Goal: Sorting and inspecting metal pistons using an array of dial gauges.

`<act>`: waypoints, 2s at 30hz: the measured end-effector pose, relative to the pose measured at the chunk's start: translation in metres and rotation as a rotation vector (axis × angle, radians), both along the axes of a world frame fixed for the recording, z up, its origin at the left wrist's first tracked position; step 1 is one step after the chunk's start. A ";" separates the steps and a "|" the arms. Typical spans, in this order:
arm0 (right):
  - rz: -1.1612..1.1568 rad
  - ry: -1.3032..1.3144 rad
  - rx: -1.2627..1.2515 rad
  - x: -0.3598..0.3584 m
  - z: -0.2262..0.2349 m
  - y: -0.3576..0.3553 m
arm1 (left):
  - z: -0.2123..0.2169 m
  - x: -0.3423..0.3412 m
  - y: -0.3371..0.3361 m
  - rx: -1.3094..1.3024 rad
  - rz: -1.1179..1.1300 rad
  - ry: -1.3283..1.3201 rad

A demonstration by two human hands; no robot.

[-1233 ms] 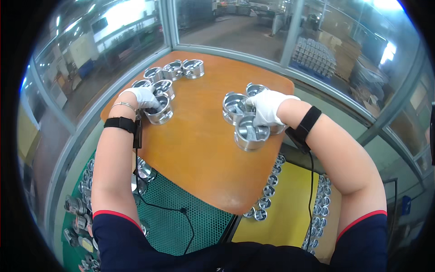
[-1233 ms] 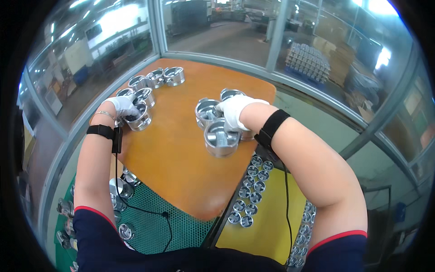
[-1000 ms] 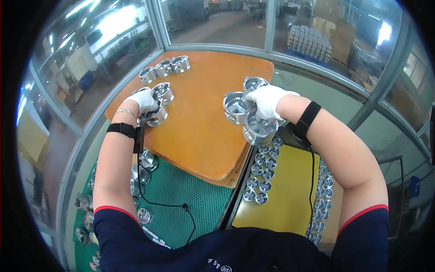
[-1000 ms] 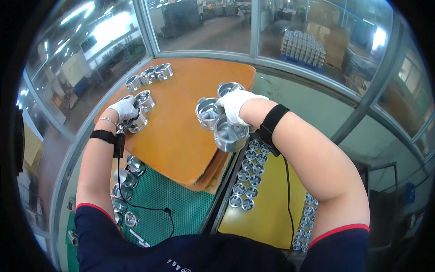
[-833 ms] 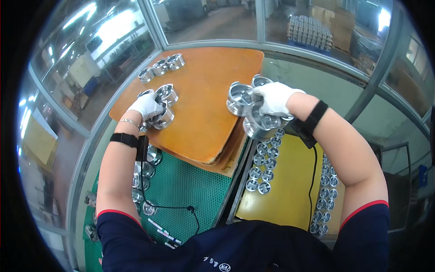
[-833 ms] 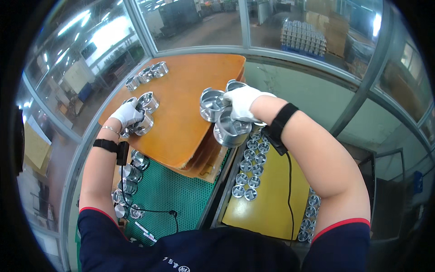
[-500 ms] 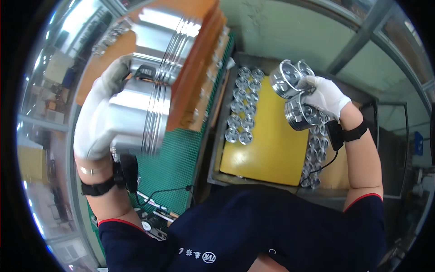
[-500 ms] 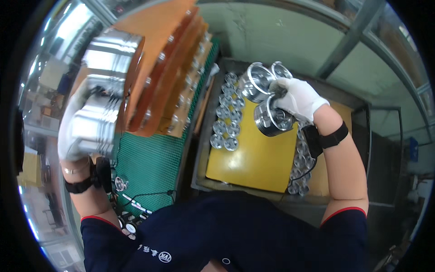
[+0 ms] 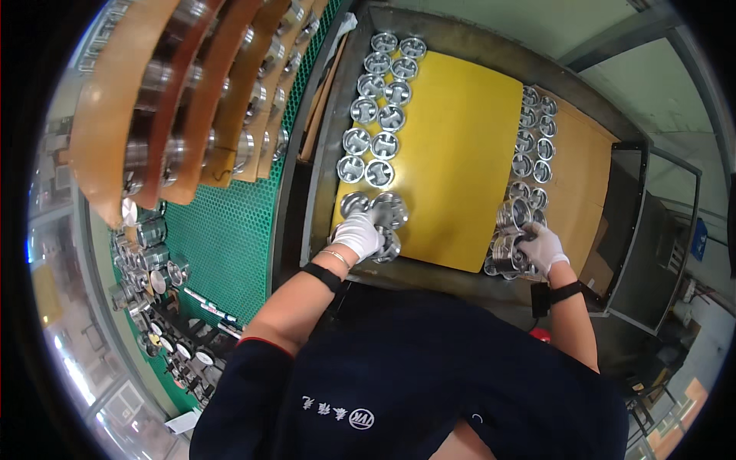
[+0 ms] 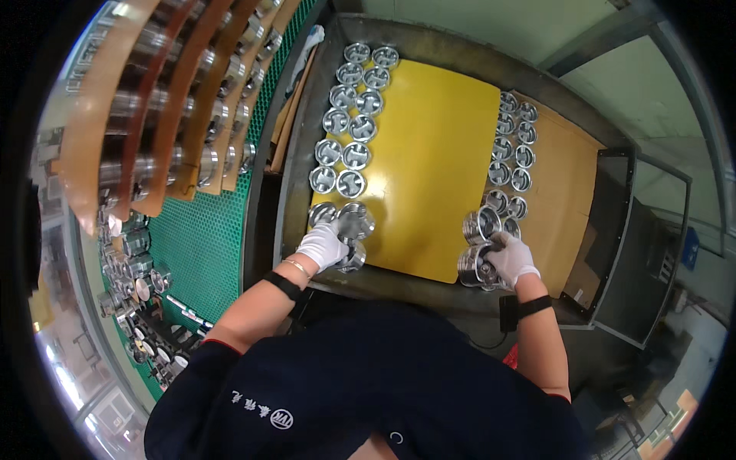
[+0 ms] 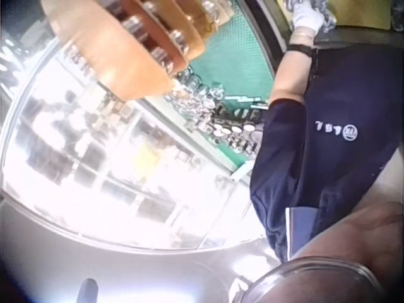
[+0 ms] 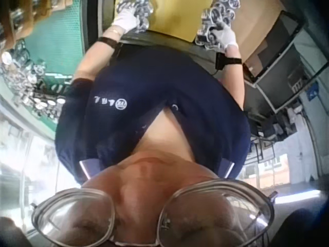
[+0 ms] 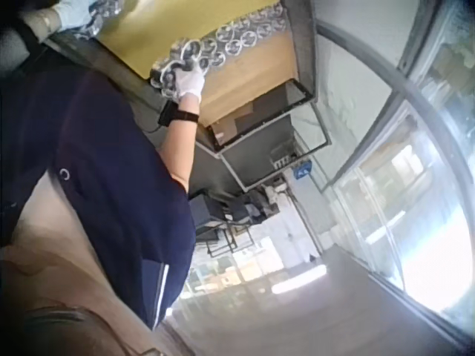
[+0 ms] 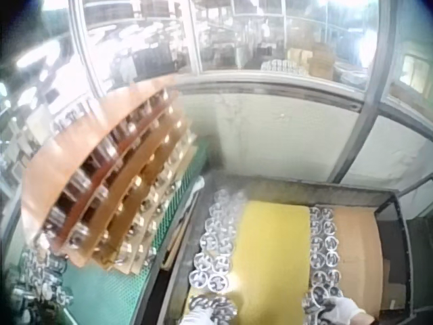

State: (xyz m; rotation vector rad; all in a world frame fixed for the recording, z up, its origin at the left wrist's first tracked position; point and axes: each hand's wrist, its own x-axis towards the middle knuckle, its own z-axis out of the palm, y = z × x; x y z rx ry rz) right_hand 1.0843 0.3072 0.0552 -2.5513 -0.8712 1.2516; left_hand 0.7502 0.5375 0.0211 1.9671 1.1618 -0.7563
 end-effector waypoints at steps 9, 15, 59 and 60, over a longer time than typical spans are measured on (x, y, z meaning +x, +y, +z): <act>0.021 0.026 -0.120 -0.015 -0.002 0.018 | -0.126 -0.032 -0.011 0.241 -0.168 0.296; 0.075 0.029 -0.115 -0.024 -0.010 0.050 | -0.162 -0.047 -0.010 0.219 -0.052 0.137; 0.001 -0.191 0.376 0.022 -0.104 0.366 | 0.046 -0.063 0.083 -0.117 0.422 -0.483; 0.010 -0.133 0.412 0.011 -0.073 0.361 | 0.052 -0.066 0.086 -0.055 0.345 -0.381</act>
